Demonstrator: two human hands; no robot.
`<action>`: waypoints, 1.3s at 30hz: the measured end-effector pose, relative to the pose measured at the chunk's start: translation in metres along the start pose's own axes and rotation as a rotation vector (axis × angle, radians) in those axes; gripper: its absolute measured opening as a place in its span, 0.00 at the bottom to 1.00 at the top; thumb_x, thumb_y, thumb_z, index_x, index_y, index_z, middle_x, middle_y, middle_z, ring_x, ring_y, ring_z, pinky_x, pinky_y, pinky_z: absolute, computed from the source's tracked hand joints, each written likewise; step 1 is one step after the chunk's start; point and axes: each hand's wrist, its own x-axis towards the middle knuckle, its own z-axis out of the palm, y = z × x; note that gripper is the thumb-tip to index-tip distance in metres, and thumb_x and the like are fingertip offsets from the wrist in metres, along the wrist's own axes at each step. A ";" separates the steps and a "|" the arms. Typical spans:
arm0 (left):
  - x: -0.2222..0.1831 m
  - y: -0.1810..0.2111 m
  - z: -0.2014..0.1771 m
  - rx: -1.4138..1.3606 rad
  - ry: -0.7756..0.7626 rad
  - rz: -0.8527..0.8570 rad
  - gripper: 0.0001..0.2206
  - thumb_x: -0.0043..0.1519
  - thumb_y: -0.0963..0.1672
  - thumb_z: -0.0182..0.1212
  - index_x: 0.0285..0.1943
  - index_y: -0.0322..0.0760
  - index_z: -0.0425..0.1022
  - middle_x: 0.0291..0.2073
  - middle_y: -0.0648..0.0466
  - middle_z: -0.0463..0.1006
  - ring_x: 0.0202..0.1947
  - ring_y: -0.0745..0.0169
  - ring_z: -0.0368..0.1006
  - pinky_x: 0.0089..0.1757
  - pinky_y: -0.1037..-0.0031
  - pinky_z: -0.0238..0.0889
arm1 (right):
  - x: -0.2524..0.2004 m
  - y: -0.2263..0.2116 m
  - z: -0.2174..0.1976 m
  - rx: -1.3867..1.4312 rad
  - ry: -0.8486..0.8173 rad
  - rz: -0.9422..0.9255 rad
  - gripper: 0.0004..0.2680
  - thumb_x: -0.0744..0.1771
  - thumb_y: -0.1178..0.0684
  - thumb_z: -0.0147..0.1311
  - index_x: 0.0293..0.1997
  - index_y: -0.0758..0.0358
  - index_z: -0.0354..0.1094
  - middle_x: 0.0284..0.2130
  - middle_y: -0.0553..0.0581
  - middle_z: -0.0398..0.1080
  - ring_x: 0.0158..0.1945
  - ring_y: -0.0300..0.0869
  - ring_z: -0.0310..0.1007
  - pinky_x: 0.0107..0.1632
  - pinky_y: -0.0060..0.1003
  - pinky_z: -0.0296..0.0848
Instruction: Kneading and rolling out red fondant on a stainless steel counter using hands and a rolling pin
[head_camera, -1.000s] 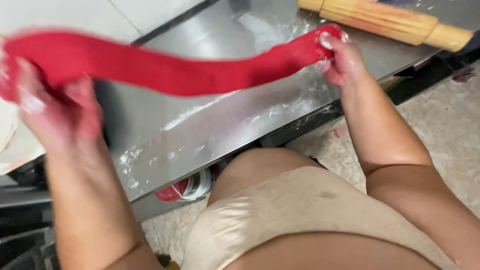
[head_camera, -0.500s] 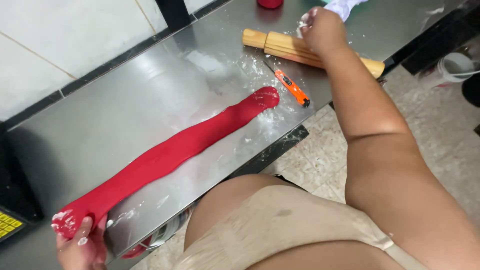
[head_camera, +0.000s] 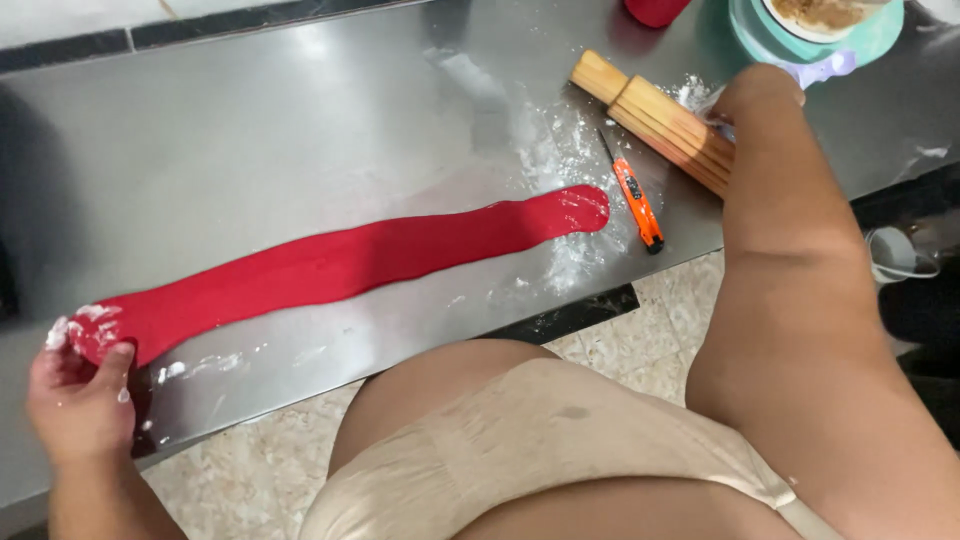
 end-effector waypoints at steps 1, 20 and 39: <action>-0.001 0.003 -0.001 0.051 0.001 0.076 0.26 0.68 0.38 0.72 0.75 0.30 0.68 0.57 0.48 0.77 0.52 0.67 0.73 0.52 0.79 0.68 | 0.003 0.000 0.004 0.036 -0.046 0.049 0.22 0.66 0.35 0.61 0.57 0.65 0.71 0.50 0.63 0.73 0.53 0.59 0.74 0.53 0.54 0.71; -0.022 0.049 0.009 0.305 0.086 0.556 0.26 0.62 0.33 0.66 0.72 0.17 0.70 0.54 0.30 0.76 0.51 0.31 0.73 0.52 0.54 0.66 | -0.265 -0.059 0.178 0.083 0.449 -1.039 0.32 0.68 0.41 0.50 0.77 0.70 0.37 0.75 0.73 0.35 0.78 0.64 0.32 0.76 0.53 0.31; -0.020 0.061 -0.007 -0.027 0.048 0.563 0.18 0.68 0.37 0.55 0.67 0.17 0.67 0.58 0.31 0.66 0.58 0.32 0.67 0.58 0.54 0.61 | -0.319 -0.137 0.191 0.335 0.557 -1.167 0.27 0.69 0.30 0.45 0.71 0.57 0.50 0.71 0.69 0.49 0.76 0.59 0.39 0.74 0.57 0.35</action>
